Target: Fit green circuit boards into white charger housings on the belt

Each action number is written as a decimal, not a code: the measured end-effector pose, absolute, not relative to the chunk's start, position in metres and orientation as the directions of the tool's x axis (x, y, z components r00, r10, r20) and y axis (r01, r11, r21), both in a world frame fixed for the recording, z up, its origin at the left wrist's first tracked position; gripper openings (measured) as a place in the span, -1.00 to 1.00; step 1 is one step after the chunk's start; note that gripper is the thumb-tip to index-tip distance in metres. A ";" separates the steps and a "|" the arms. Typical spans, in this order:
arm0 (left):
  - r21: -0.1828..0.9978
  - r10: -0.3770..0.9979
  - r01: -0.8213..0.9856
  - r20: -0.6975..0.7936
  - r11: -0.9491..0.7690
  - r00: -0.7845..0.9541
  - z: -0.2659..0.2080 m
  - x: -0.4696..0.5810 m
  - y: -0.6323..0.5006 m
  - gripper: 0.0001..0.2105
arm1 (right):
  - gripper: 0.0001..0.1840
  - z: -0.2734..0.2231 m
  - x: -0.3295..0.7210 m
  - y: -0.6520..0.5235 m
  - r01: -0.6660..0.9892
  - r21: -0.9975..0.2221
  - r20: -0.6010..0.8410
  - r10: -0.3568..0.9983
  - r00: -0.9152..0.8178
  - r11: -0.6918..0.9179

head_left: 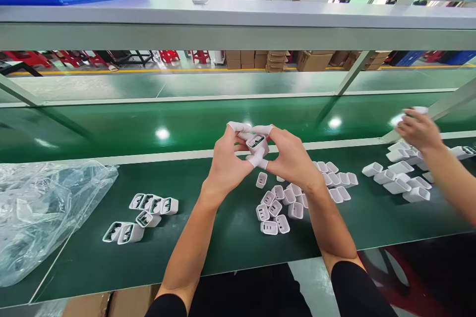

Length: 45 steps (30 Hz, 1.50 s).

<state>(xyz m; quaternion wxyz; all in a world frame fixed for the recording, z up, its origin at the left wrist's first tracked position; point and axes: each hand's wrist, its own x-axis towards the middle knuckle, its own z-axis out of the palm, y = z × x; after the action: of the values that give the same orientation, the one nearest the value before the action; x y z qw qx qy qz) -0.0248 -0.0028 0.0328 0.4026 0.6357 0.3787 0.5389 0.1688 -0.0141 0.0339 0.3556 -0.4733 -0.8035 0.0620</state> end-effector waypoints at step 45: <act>0.573 0.654 0.362 0.741 -0.735 0.154 0.027 -0.044 0.005 -0.46 | -0.81 0.041 0.171 -0.013 0.639 -0.497 0.567 0.777 -0.273 0.587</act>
<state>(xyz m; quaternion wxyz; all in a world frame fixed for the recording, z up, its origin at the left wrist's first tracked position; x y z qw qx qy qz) -0.0437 0.0051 0.0268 0.1314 0.7480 0.3394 0.5550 0.1714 -0.0131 0.0411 0.4054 -0.4464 -0.7932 0.0850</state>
